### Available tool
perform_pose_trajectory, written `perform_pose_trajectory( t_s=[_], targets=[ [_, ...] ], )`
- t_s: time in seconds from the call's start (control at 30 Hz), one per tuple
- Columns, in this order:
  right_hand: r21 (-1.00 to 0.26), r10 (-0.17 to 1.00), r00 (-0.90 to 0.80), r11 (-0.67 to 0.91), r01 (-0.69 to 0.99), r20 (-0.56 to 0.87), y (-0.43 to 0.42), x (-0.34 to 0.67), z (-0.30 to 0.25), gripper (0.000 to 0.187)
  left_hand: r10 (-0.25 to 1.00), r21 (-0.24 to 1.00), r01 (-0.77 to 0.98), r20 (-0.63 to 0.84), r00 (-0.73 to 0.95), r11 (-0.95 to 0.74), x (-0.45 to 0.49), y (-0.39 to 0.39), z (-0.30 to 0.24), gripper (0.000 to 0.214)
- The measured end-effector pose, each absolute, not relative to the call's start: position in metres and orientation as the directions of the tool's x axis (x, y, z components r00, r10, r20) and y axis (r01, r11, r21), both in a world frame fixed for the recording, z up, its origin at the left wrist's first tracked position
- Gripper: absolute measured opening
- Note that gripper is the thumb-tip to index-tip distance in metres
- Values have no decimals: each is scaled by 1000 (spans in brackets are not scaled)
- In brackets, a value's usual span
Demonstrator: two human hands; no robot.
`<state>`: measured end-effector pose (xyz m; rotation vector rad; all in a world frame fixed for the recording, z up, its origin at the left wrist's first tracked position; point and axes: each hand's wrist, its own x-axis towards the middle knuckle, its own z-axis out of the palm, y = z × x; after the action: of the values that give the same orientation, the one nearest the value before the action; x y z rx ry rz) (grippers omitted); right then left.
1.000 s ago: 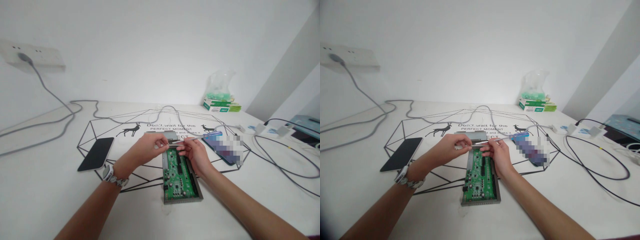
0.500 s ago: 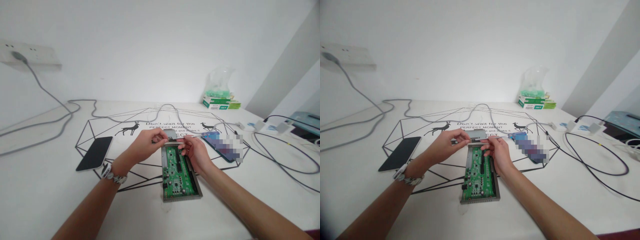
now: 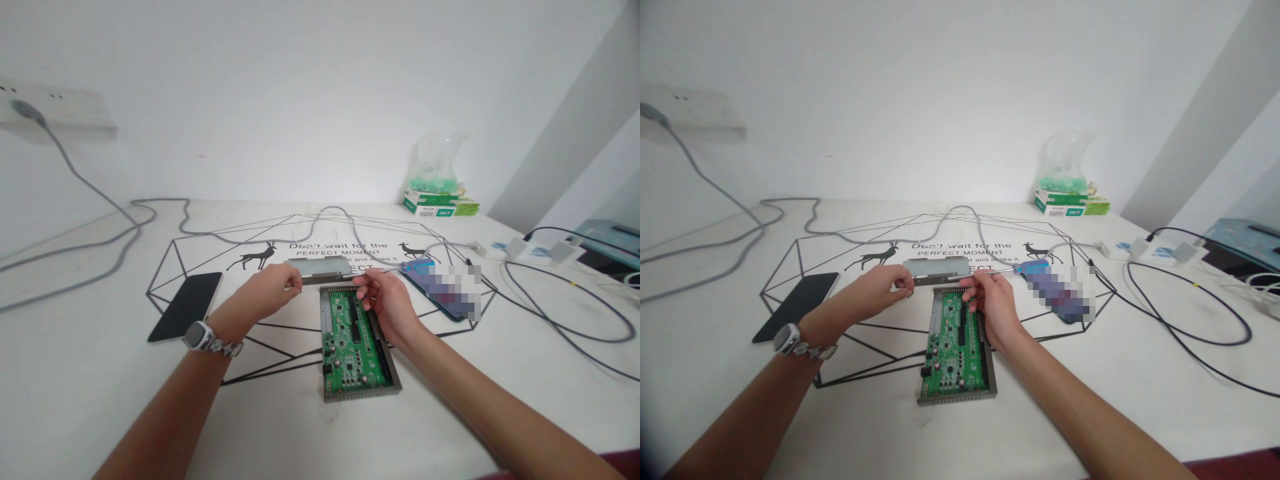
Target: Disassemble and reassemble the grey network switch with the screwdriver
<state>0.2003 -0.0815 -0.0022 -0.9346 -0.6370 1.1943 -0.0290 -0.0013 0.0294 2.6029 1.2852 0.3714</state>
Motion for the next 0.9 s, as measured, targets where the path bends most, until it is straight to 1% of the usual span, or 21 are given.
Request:
perform_pose_trajectory(
  t_s=[0.23,0.4,0.53,0.7,0.9],
  targets=[
    [-881,966,254,89,-465,-37,-80,201,-3,21,832,234,802,62,552,-550,-21,-5,28,17],
    [-888,968,249,101,-449,-16,-81,201,-3,23,844,197,822,57,534,-534,-19,-4,21,17],
    [-884,969,246,101,-456,-17,-81,200,-3,23,854,202,832,48,518,-517,-18,-2,18,17],
    [-885,970,243,104,-454,-10,-81,200,-2,24,840,225,812,60,540,-538,-20,-2,20,17],
    [-886,970,242,99,-452,-14,-82,199,-1,24,832,212,807,82,548,-552,-20,1,11,17]
  ],
)
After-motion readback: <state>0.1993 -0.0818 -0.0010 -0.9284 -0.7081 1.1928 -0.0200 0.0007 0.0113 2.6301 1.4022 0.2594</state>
